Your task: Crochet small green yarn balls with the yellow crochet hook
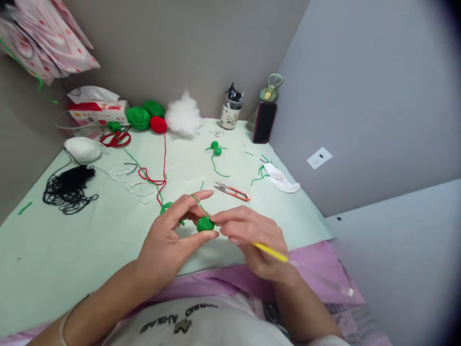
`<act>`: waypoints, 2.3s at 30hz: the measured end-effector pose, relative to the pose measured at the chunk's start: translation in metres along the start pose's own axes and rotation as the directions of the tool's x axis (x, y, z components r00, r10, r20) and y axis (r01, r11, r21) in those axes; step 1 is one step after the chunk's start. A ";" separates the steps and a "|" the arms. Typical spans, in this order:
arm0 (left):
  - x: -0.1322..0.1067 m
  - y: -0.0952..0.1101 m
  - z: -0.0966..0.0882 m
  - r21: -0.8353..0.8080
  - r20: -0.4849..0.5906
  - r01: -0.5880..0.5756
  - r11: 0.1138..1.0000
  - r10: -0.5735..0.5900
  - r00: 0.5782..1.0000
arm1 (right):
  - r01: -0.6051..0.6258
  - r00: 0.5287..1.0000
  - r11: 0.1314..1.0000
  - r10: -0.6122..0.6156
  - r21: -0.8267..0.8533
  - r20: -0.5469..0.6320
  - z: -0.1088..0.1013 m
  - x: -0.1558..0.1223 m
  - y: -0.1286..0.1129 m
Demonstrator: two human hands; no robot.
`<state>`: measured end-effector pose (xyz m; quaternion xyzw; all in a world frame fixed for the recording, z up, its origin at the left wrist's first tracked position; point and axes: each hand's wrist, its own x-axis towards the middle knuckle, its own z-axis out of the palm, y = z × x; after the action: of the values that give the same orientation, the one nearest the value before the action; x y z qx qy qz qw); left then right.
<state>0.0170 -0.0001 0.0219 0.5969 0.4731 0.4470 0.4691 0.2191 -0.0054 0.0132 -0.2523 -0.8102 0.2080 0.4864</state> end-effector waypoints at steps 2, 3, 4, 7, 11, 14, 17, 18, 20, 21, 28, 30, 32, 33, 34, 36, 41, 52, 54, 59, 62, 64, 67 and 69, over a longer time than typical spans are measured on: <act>-0.004 0.001 0.002 0.011 -0.061 -0.061 0.998 0.062 0.996 | 0.113 0.993 0.970 -0.117 -0.216 -0.006 0.007 -0.001 -0.004; -0.007 0.000 0.002 0.012 -0.082 -0.091 0.996 0.091 0.992 | 0.156 0.986 0.939 -0.169 -0.306 -0.016 0.012 -0.001 -0.005; -0.009 -0.001 0.002 0.012 -0.093 -0.108 0.994 0.108 0.990 | 0.194 0.975 0.906 -0.219 -0.377 -0.025 0.016 -0.002 -0.006; -0.018 -0.006 0.002 -0.012 -0.094 -0.156 0.988 0.154 0.984 | 0.235 0.953 0.851 -0.296 -0.470 -0.059 0.024 -0.004 -0.007; -0.021 -0.003 0.003 -0.184 -0.036 -0.045 0.982 0.039 0.999 | 0.209 0.954 0.823 -0.290 -0.529 -0.074 0.021 -0.008 -0.008; -0.013 0.006 0.000 -0.429 0.156 0.201 0.881 -0.147 0.977 | 0.217 0.945 0.794 -0.317 -0.567 -0.082 0.015 -0.006 -0.007; 0.004 0.013 -0.008 -0.546 0.374 0.439 0.714 -0.261 0.890 | 0.190 0.960 0.881 -0.260 -0.434 -0.108 0.012 0.002 0.000; 0.011 0.013 -0.011 -0.558 0.421 0.484 0.674 -0.272 0.865 | 0.170 0.964 0.911 -0.233 -0.376 -0.127 0.013 0.006 0.004; 0.025 0.011 -0.016 -0.574 0.464 0.522 0.631 -0.275 0.842 | 0.128 0.968 0.955 -0.178 -0.266 -0.174 0.015 0.014 0.014; 0.031 0.009 -0.019 -0.581 0.460 0.518 0.628 -0.272 0.845 | 0.105 0.968 0.972 -0.148 -0.208 -0.201 0.017 0.017 0.019; 0.068 -0.013 -0.035 -0.543 0.318 0.407 0.735 -0.268 0.909 | -0.078 0.963 0.985 0.114 0.151 -0.243 0.024 0.039 0.047; 0.073 -0.021 -0.038 -0.536 0.282 0.380 0.754 -0.264 0.922 | -0.122 0.965 0.976 0.159 0.180 -0.209 0.022 0.048 0.051; 0.076 -0.027 -0.041 -0.536 0.254 0.368 0.759 -0.271 0.928 | -0.183 0.967 0.962 0.213 0.200 -0.138 0.019 0.057 0.056; 0.077 -0.031 -0.043 -0.540 0.244 0.373 0.754 -0.284 0.927 | -0.216 0.966 0.954 0.240 0.209 -0.096 0.018 0.062 0.059; 0.078 -0.033 -0.044 -0.544 0.241 0.384 0.746 -0.300 0.923 | -0.249 0.960 0.942 0.270 0.224 -0.068 0.016 0.066 0.063; 0.080 -0.039 -0.047 -0.546 0.256 0.415 0.728 -0.327 0.910 | -0.337 0.932 0.890 0.361 0.306 -0.022 0.014 0.073 0.072; 0.084 -0.052 -0.053 -0.517 0.314 0.484 0.707 -0.369 0.875 | -0.573 0.756 0.496 0.627 0.652 0.188 0.022 0.081 0.103; 0.094 -0.079 -0.047 -0.628 0.386 0.583 0.515 -0.445 0.808 | -0.597 0.506 0.069 0.806 0.799 0.308 0.048 0.062 0.117; 0.096 -0.081 -0.048 -0.615 0.332 0.540 0.575 -0.431 0.839 | -0.591 0.508 0.112 0.821 0.799 0.260 0.049 0.062 0.115; 0.098 -0.081 -0.046 -0.617 0.297 0.443 0.650 -0.329 0.896 | -0.597 0.472 0.081 0.840 0.798 0.268 0.052 0.063 0.112; 0.095 -0.082 -0.042 -0.610 0.317 0.469 0.638 -0.346 0.883 | -0.594 0.451 0.043 0.845 0.803 0.289 0.054 0.063 0.112; 0.092 -0.083 -0.040 -0.593 0.326 0.504 0.628 -0.385 0.863 | -0.593 0.446 0.031 0.844 0.804 0.297 0.056 0.063 0.113; 0.090 -0.082 -0.040 -0.576 0.316 0.534 0.620 -0.433 0.844 | -0.593 0.480 0.078 0.833 0.802 0.274 0.059 0.062 0.114; 0.090 -0.080 -0.041 -0.582 0.313 0.548 0.601 -0.456 0.833 | -0.588 0.536 0.171 0.814 0.790 0.222 0.060 0.060 0.115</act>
<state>-0.0205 0.1035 -0.0418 0.2664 0.4042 0.3915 0.7826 0.1657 0.1163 -0.0396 -0.3765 -0.3399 0.7119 0.4857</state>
